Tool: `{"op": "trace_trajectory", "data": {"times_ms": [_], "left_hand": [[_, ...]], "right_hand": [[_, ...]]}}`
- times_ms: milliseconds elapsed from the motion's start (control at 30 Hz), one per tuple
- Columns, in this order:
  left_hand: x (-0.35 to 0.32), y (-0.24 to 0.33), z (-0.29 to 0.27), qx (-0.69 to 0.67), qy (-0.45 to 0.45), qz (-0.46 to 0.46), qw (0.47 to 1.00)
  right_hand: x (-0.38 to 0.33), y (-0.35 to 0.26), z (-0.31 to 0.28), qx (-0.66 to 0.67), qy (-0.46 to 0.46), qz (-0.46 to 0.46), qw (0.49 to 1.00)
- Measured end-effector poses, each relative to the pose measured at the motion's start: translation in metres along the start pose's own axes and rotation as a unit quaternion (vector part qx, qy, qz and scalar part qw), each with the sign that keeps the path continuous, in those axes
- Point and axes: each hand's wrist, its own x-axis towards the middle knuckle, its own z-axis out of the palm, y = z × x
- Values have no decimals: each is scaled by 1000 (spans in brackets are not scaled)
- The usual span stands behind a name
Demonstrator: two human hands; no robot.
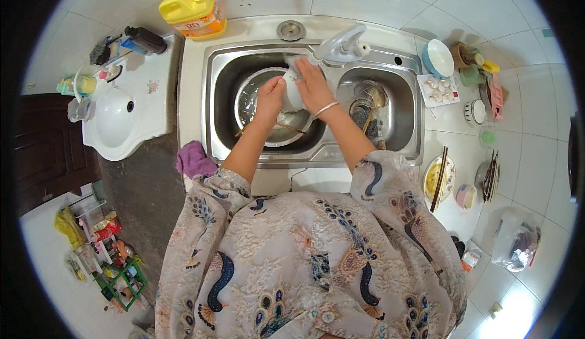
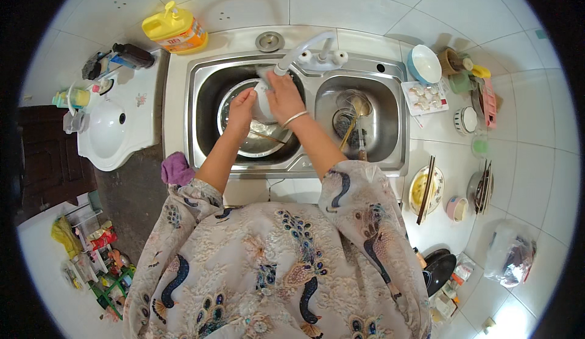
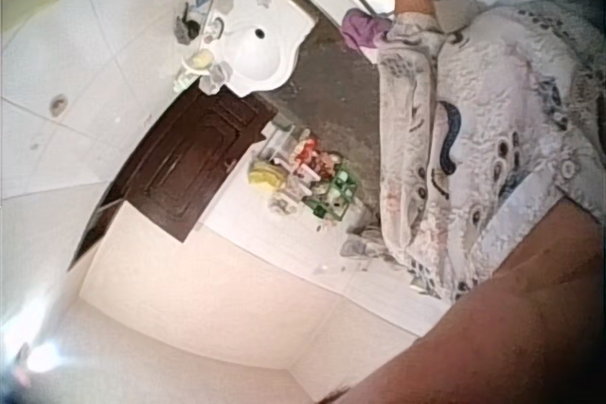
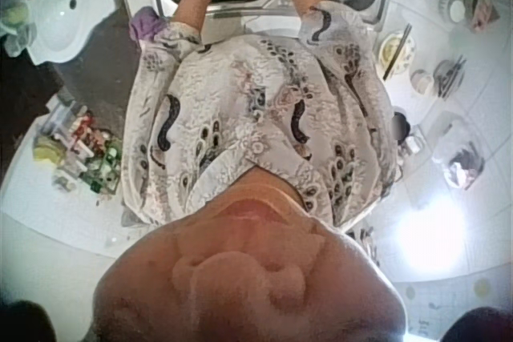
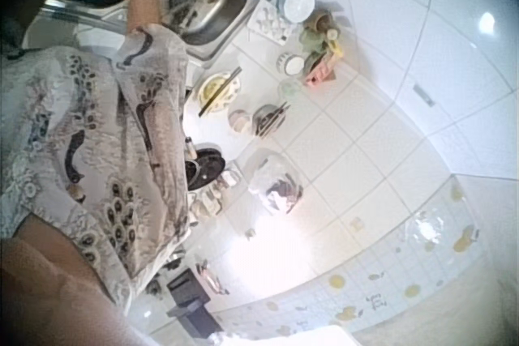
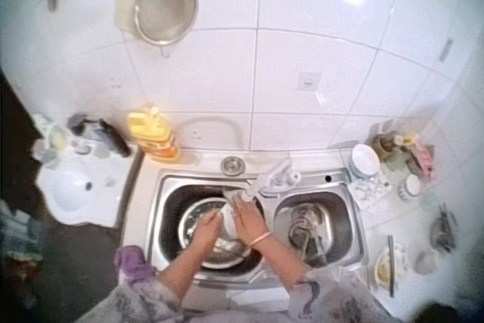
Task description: The person wipes a white electrical cord with a purple cloth, then cleans the kitchen countertop around a rice cooker and a pot. The person proceeds to wash several bowls and a cup in the sink using a sponge and running water.
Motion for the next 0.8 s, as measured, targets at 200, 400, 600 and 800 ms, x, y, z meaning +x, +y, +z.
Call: {"op": "trace_trajectory", "data": {"times_ms": [200,400,600,800], "left_hand": [[5,-1,-2,96,-32,95,990],[22,-2,5,-76,12,-40,996],[8,-9,-14,-374,142,-157,903],[-13,-10,-26,-406,66,-90,907]], "right_hand": [[7,64,3,331,-35,302,893],[-12,-9,10,-80,18,-28,996],[-81,-29,37,56,62,43,996],[-27,-13,5,465,79,271,839]]}}
